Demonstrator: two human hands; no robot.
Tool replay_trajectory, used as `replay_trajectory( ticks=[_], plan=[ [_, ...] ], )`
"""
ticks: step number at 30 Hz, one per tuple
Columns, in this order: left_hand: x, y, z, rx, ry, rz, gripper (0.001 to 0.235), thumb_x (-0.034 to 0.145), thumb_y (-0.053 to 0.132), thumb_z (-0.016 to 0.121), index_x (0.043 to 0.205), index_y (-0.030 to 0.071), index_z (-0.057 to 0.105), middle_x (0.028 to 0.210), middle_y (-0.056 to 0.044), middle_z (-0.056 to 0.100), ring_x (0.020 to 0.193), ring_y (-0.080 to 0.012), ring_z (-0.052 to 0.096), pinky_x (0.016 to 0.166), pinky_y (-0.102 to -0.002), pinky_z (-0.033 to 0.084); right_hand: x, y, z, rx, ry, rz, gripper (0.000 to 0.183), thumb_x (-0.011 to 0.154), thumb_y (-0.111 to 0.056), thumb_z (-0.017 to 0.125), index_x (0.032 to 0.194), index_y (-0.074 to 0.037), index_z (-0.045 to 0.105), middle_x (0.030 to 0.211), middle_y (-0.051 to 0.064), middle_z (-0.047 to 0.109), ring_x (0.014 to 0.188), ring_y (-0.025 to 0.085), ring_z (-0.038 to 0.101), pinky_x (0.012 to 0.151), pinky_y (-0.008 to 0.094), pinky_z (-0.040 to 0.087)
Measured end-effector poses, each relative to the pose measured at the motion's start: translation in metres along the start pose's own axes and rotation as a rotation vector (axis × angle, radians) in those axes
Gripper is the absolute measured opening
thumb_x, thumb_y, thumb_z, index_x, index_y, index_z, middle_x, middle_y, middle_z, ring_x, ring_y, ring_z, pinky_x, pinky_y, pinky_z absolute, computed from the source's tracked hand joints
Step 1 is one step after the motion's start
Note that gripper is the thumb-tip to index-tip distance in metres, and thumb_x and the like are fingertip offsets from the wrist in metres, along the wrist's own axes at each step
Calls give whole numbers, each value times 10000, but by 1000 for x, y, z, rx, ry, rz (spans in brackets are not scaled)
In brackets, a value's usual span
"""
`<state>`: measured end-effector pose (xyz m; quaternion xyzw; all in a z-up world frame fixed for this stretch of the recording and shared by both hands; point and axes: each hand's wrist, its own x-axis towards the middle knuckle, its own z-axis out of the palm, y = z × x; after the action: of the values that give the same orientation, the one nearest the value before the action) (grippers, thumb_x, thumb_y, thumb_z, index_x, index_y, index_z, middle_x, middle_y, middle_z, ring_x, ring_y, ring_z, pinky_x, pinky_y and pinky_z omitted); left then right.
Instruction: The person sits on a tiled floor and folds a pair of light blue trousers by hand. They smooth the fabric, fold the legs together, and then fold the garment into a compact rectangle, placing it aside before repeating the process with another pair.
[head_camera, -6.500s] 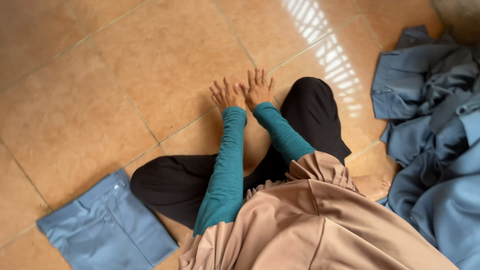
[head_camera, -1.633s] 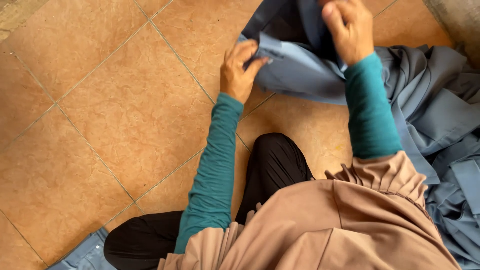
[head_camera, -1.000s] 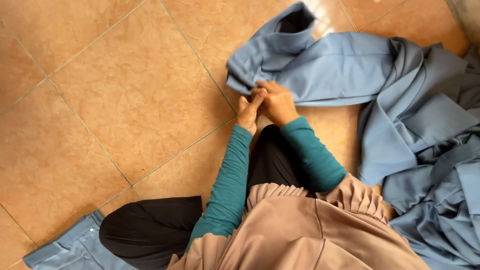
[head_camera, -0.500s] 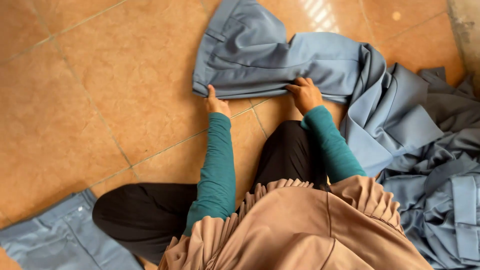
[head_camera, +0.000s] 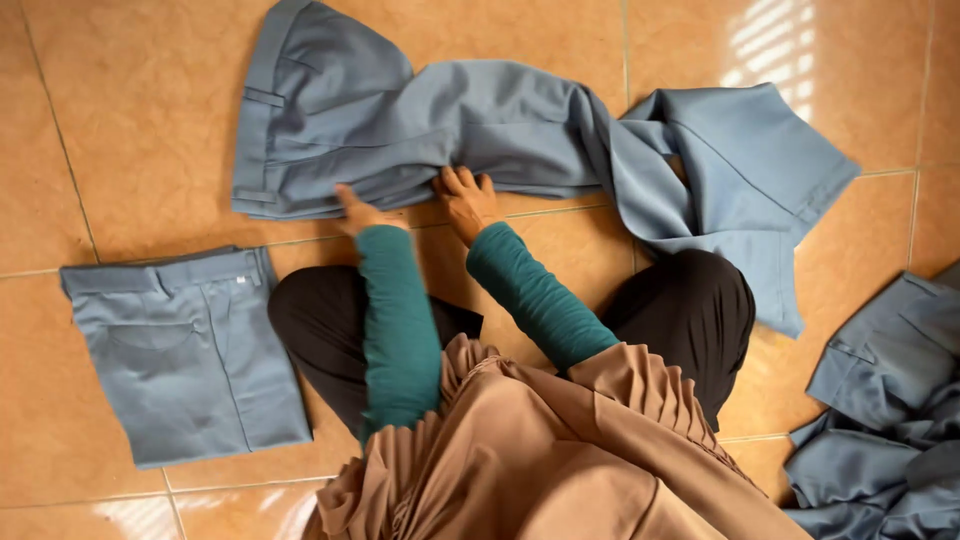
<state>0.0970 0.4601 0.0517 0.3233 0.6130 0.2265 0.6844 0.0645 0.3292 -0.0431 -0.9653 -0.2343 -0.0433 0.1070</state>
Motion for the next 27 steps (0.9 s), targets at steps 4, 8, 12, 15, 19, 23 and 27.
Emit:
replay_trajectory(
  ticks=[4,8,12,15,19,23,27],
  plan=[
    [-5,-71,-19,96,-116,-88,999,820,408,902,1564,73,325,1596,-250,360,1477,-460,354,1228,-630,270,-10,3,-10,334,-189,-136,400,1022,-269,571,1414,-190,564,1448,69,451,1393,320,441,1067,537,473],
    [18,-83,-17,51,-129,-260,884,867,368,869,1528,44,378,1544,-220,414,1438,-482,385,1105,-616,422,-75,44,-75,138,325,-38,171,967,-110,689,1126,-130,748,1293,170,605,1216,377,580,980,442,471],
    [33,-48,-21,-84,-186,-282,815,925,316,823,1552,77,361,1559,-253,372,1467,-495,303,1176,-621,288,-138,109,-128,-429,155,364,670,838,-282,763,1458,-358,521,1342,113,518,1099,365,548,829,508,451],
    [17,14,-23,-198,-250,-114,855,952,289,801,1593,52,288,1644,-273,215,1542,-437,132,1243,-570,145,-167,160,-123,-364,33,576,416,840,-340,751,1229,-331,604,1238,14,489,1084,300,482,836,467,401],
    [5,41,-38,-101,-210,-223,1117,865,614,730,1656,154,91,1736,-172,-6,1596,-337,-55,1261,-535,-14,-153,187,-119,-173,-148,634,240,905,-505,727,1079,-341,702,1192,-87,499,1138,219,446,918,433,397],
    [-55,6,-41,1,-283,-333,1163,699,663,864,1582,107,350,1579,-255,371,1471,-388,347,1243,-512,178,-163,222,-75,-88,-178,589,230,987,-520,670,1119,-333,693,1100,-72,574,1122,190,529,1007,473,356],
    [-104,-21,-32,51,-486,-378,923,746,346,960,1473,24,492,1474,-212,516,1441,-371,413,1227,-547,227,-156,221,-127,151,-387,694,506,875,-407,702,1339,-553,562,1296,-104,542,1210,225,576,1048,511,433]
  ],
)
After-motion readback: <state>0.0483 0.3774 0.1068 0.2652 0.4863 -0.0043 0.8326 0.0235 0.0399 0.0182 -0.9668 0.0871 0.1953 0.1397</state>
